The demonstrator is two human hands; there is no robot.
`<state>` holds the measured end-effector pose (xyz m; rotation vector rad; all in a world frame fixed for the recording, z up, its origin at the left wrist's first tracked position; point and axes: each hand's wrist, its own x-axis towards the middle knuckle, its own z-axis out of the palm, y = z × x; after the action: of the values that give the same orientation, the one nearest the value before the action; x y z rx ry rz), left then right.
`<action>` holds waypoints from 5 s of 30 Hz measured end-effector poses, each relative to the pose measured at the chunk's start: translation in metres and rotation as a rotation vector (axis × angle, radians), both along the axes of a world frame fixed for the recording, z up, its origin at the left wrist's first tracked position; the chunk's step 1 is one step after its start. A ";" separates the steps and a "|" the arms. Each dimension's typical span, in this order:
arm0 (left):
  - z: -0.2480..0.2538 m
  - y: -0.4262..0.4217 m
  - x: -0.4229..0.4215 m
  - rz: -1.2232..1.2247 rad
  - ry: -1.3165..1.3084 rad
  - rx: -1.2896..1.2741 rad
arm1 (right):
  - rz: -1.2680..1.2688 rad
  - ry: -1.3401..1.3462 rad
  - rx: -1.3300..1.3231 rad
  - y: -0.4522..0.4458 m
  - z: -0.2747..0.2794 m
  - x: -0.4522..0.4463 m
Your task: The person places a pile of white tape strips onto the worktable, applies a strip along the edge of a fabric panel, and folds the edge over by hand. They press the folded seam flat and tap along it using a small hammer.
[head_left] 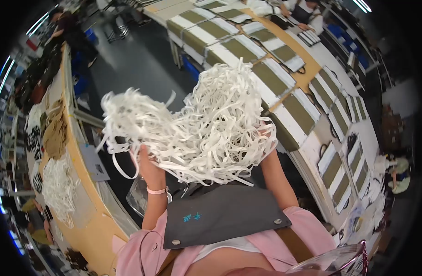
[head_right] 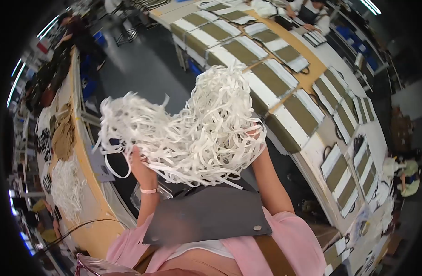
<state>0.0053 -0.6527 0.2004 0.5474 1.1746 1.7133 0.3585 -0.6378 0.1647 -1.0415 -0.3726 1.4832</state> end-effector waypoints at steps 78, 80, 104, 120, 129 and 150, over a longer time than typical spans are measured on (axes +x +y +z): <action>-0.173 -0.304 1.017 -1.255 -0.380 -0.904 | -1.517 -0.105 -0.122 -0.734 -0.099 0.889; -0.167 -0.306 1.014 -1.236 -0.308 -0.875 | -1.520 -0.100 -0.131 -0.738 -0.101 0.883; -0.161 -0.232 0.809 -1.611 0.860 -0.055 | -1.577 -0.146 -0.531 -0.766 -0.130 0.674; -0.195 -0.092 0.725 -1.701 1.322 1.167 | -1.208 0.663 -0.216 -0.479 -0.367 0.386; -0.198 -0.094 0.725 -1.658 1.273 1.177 | -1.576 0.511 -0.430 -0.379 -0.434 0.399; -0.204 -0.101 0.725 -1.533 1.353 1.233 | -1.459 -0.047 -0.651 -0.415 -0.503 0.469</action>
<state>0.7302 -0.7534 -0.0039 2.6579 -0.1163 0.2368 0.8273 -1.0530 -0.3381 -1.3517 0.7921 0.2009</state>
